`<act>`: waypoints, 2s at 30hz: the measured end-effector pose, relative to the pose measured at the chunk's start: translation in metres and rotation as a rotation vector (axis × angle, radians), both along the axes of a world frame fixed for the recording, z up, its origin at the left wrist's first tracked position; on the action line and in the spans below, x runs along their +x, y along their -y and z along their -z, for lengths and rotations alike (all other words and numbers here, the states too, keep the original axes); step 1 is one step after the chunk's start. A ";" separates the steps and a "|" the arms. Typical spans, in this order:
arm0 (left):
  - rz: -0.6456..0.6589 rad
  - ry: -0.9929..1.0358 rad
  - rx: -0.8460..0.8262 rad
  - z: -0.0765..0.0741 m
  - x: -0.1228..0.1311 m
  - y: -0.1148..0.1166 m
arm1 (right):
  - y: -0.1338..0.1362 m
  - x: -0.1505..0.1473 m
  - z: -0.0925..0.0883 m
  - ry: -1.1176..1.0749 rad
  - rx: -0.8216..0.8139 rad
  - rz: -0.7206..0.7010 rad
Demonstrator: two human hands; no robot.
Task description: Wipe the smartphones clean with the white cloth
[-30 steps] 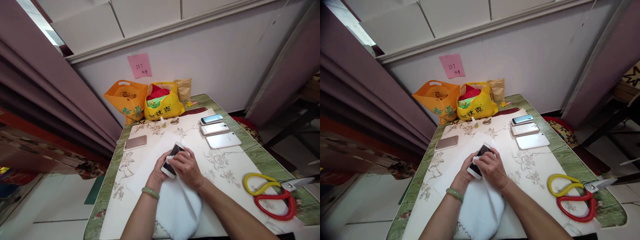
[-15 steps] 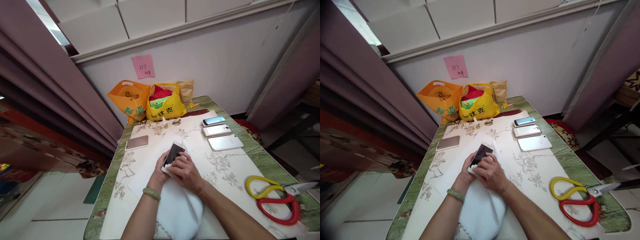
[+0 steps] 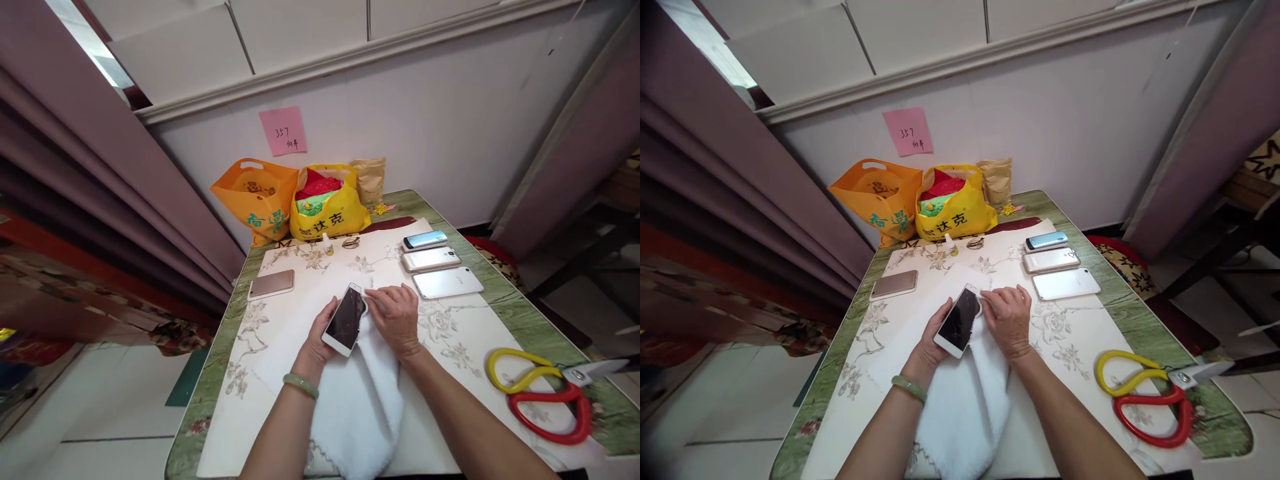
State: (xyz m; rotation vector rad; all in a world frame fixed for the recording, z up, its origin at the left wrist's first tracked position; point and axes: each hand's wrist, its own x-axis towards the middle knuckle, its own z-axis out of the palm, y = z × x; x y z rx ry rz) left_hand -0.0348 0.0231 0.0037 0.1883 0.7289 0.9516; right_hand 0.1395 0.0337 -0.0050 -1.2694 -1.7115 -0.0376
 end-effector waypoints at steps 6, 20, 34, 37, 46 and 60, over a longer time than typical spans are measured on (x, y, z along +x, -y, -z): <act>-0.059 0.049 -0.023 0.002 -0.002 -0.002 | 0.007 -0.008 0.001 -0.001 -0.049 -0.097; -0.098 0.018 0.037 0.007 0.000 -0.003 | 0.034 -0.026 -0.009 0.155 0.067 -0.696; 0.033 0.084 0.069 0.000 0.003 -0.006 | -0.003 0.002 0.006 0.038 -0.002 -0.006; 0.040 0.085 0.080 -0.004 0.004 -0.006 | -0.006 0.004 0.008 -0.010 -0.049 0.043; 0.012 0.075 -0.018 0.000 0.000 -0.007 | -0.007 0.002 0.010 0.051 -0.015 0.008; -0.146 0.105 0.005 0.002 0.004 -0.007 | 0.018 -0.013 -0.015 0.109 -0.018 -0.680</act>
